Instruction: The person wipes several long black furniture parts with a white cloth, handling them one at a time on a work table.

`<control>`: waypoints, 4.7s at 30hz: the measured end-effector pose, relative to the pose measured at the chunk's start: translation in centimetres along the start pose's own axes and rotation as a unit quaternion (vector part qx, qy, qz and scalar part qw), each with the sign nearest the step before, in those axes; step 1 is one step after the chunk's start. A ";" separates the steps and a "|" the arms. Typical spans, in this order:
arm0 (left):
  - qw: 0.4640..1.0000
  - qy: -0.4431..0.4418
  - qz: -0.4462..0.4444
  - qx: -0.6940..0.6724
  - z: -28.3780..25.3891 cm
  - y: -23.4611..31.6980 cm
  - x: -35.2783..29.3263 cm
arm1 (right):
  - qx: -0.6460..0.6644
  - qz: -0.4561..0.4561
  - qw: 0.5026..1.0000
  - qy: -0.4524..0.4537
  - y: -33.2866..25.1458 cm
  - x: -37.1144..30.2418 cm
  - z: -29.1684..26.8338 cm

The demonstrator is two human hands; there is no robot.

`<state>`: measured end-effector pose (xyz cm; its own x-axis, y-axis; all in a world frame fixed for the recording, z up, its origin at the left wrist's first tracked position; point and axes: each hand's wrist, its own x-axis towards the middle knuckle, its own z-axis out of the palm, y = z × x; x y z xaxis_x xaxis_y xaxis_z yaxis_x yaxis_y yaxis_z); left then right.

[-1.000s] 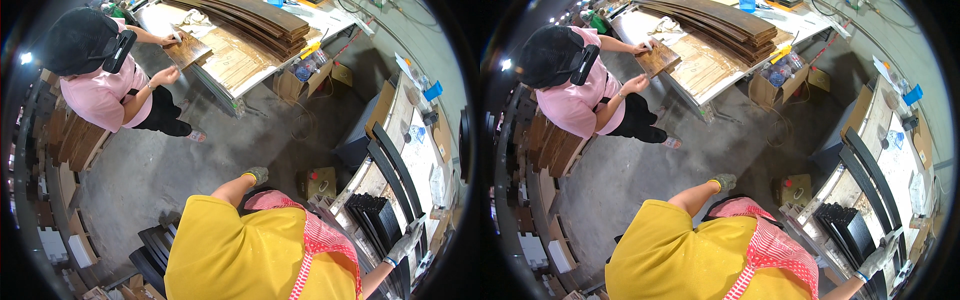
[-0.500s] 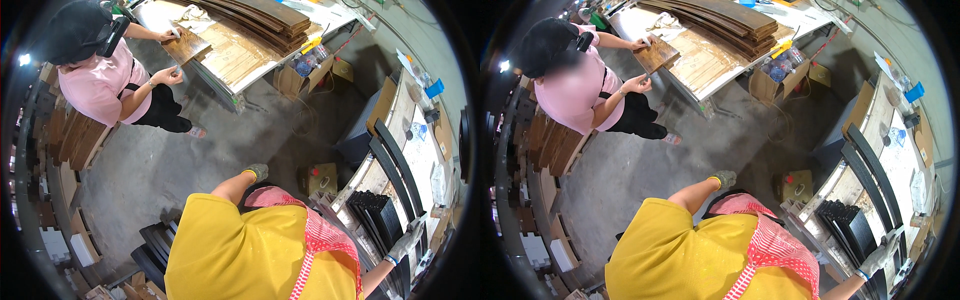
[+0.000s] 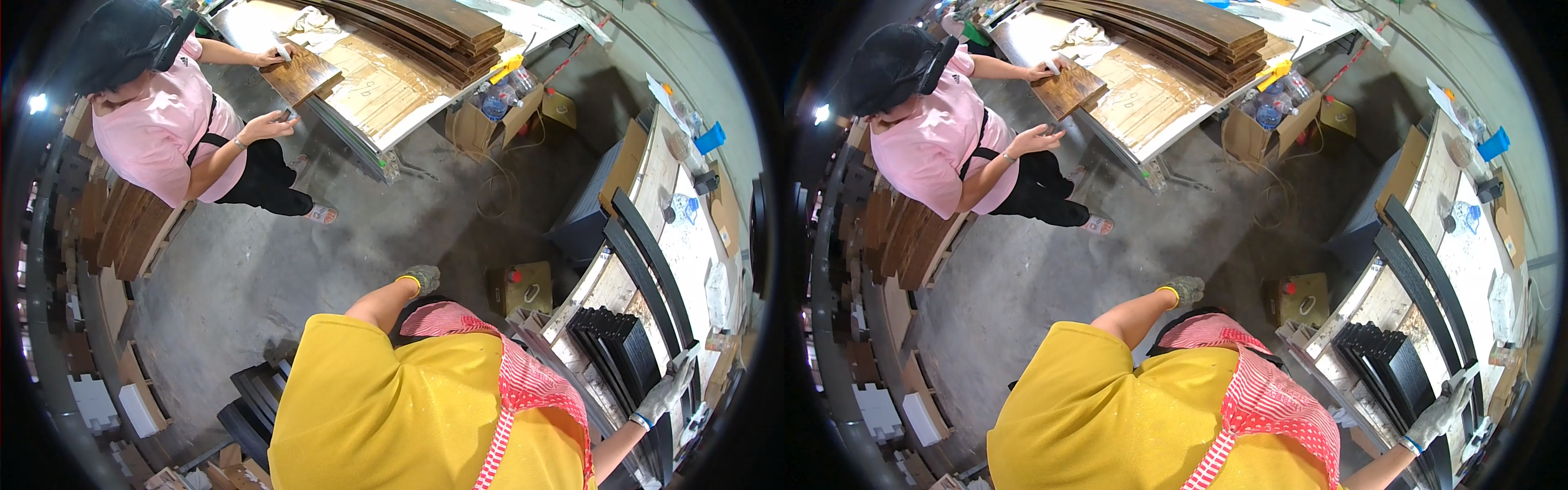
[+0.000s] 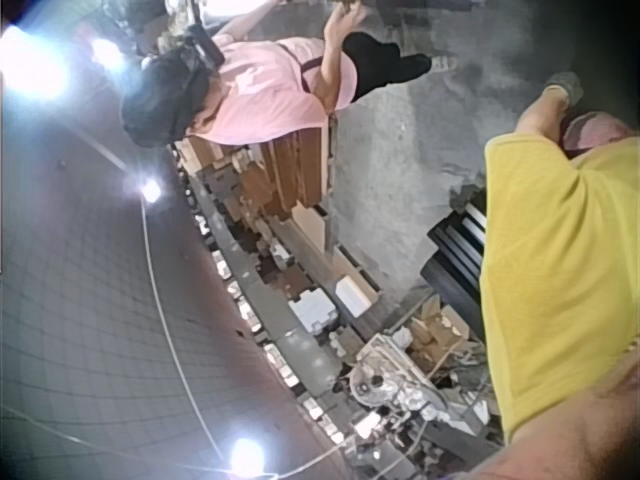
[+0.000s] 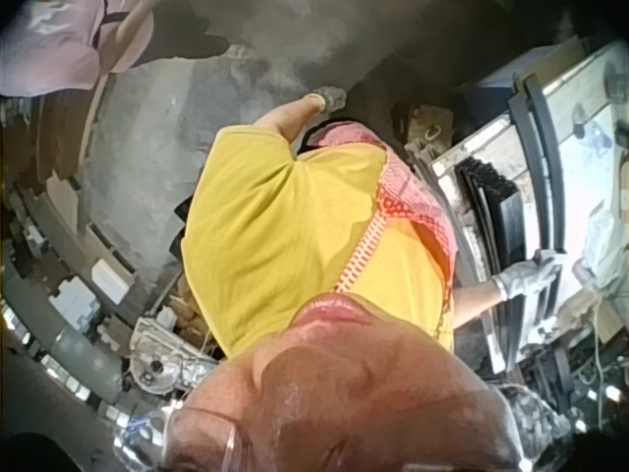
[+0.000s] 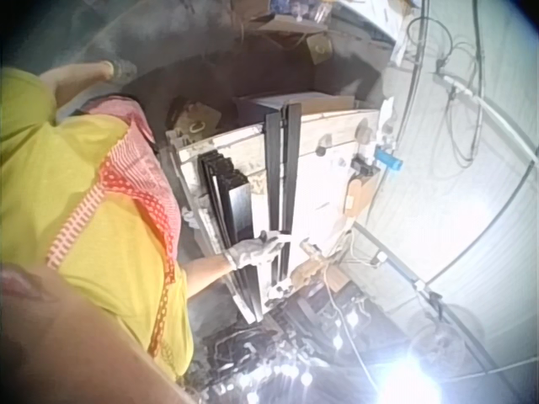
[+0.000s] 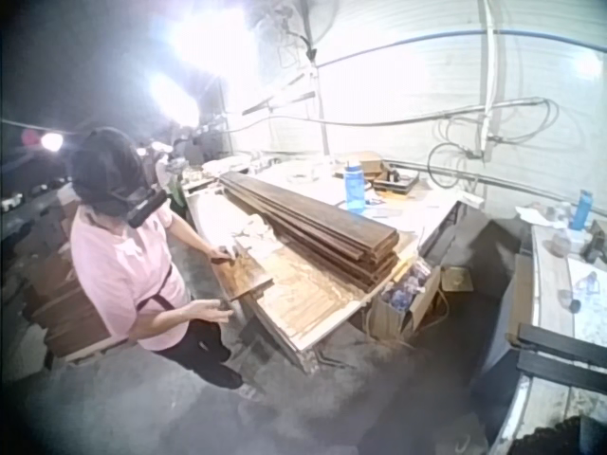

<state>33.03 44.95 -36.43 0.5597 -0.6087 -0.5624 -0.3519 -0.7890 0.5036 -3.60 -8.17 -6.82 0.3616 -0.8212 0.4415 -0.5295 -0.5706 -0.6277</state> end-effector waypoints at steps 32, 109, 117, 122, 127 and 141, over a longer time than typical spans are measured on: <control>1.000 -0.025 0.007 0.017 0.9 -0.3 1.1 | -0.206 -0.104 0.973 -0.015 2.9 0.1 -1.4; 0.999 -0.015 0.036 0.017 2.1 -0.9 1.4 | -0.090 -0.079 0.993 -0.020 2.4 0.3 -0.7; 0.999 0.003 0.035 0.008 2.1 -1.6 1.5 | -0.072 -0.064 0.995 -0.009 2.1 0.2 -0.5; 0.997 0.025 0.057 0.042 -0.6 0.2 1.5 | -0.091 -0.064 0.994 -0.019 3.0 0.5 -0.8; 0.970 0.131 0.199 0.054 -5.1 5.1 1.4 | 0.016 -0.064 0.998 -0.022 2.5 0.6 0.1; 0.722 0.279 0.622 0.119 -6.8 38.2 -11.4 | 0.205 0.008 0.978 -0.038 1.7 0.9 -3.6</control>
<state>18.28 22.33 -6.35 -0.1091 -0.7817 0.6141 -0.9240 0.3075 0.2272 -6.95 -9.88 -5.12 0.4195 -0.8196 0.3901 -0.1891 -0.4992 -0.8456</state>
